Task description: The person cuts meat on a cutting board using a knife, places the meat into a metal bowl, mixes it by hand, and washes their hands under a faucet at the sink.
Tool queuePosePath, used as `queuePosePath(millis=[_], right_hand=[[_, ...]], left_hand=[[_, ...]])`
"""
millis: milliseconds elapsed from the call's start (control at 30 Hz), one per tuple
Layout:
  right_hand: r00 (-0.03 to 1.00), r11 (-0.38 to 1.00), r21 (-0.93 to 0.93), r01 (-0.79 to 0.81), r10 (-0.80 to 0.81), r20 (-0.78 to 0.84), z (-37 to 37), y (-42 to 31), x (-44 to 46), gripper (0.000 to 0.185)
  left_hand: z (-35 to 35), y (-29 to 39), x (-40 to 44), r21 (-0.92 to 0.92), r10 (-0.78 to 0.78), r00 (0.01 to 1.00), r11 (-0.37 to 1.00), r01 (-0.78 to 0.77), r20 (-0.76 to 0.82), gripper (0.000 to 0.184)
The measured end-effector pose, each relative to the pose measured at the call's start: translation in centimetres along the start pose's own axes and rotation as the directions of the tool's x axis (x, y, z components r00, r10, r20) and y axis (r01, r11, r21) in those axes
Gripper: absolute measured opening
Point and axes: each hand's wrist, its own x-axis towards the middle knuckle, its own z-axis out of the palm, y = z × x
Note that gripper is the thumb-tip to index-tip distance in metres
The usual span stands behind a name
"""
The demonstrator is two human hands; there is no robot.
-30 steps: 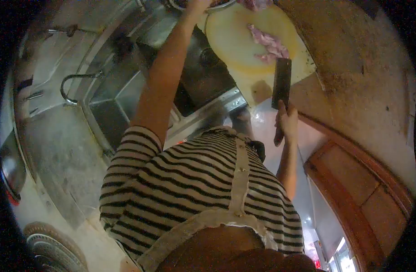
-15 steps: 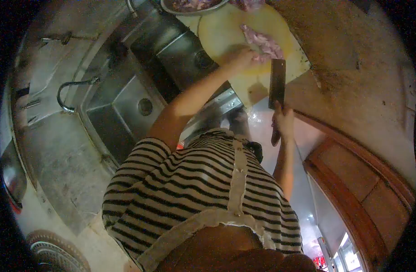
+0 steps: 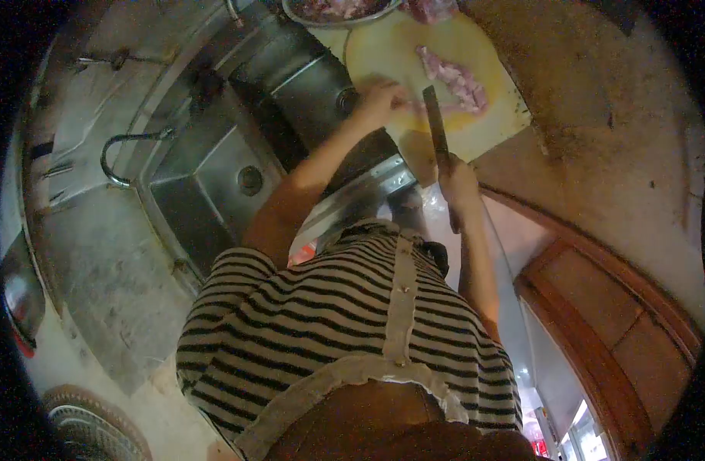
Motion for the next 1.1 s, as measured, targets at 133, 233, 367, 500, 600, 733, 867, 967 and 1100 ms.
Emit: queuePosePath(millis=[133,233,367,500,600,733,867,967,1100], right_hand=[[0.999,0.997,0.072,-0.037,0.035,0.04,-0.8,-2.4,0.3,0.034],[0.997,0.991,0.131,0.007,-0.017,0.08,-2.0,-3.0,2.2,0.033],[0.983,0.971,0.236,-0.043,-0.001,0.184,-0.3,-3.1,9.4,0.03],[0.975,0.98,0.158,0.124,-0.15,0.164,-1.4,-5.2,9.0,0.032],[0.991,0.995,0.076,-0.067,0.058,0.117,-1.1,-4.2,4.2,0.021],[1.0,0.969,0.245,0.004,-0.008,0.016,-3.5,-3.2,-1.3,0.025],[0.994,0.964,0.253,-0.078,0.095,-0.055,-2.6,0.6,-1.6,0.03],[0.989,0.973,0.193,-0.13,0.141,-0.047,-3.7,0.9,-1.4,0.024],[0.98,0.96,0.219,-0.177,0.152,0.125,-3.1,-0.3,-0.7,0.025]], left_hand=[[2.9,-0.4,0.8,0.126,0.255,0.967,0.96,-0.251,-0.014,0.026],[3.3,0.0,0.8,0.084,0.031,0.999,0.996,-0.034,0.036,0.028],[4.2,-1.5,1.3,0.143,0.006,0.994,0.989,-0.022,0.11,0.032],[3.0,-1.0,0.4,0.333,0.396,0.906,0.883,-0.332,-0.146,0.027],[2.4,-2.6,-0.2,-0.106,-0.074,0.996,0.992,0.069,-0.046,0.019],[2.6,-1.1,1.3,-0.24,-0.193,0.965,0.959,0.148,-0.176,0.02],[4.6,0.2,4.0,-0.071,0.23,0.964,0.968,-0.24,-0.13,0.019],[5.8,0.4,4.2,0.069,0.352,0.936,0.934,-0.35,-0.013,0.023],[4.4,1.5,2.4,0.08,0.087,0.982,0.992,-0.102,0.17,0.026]])
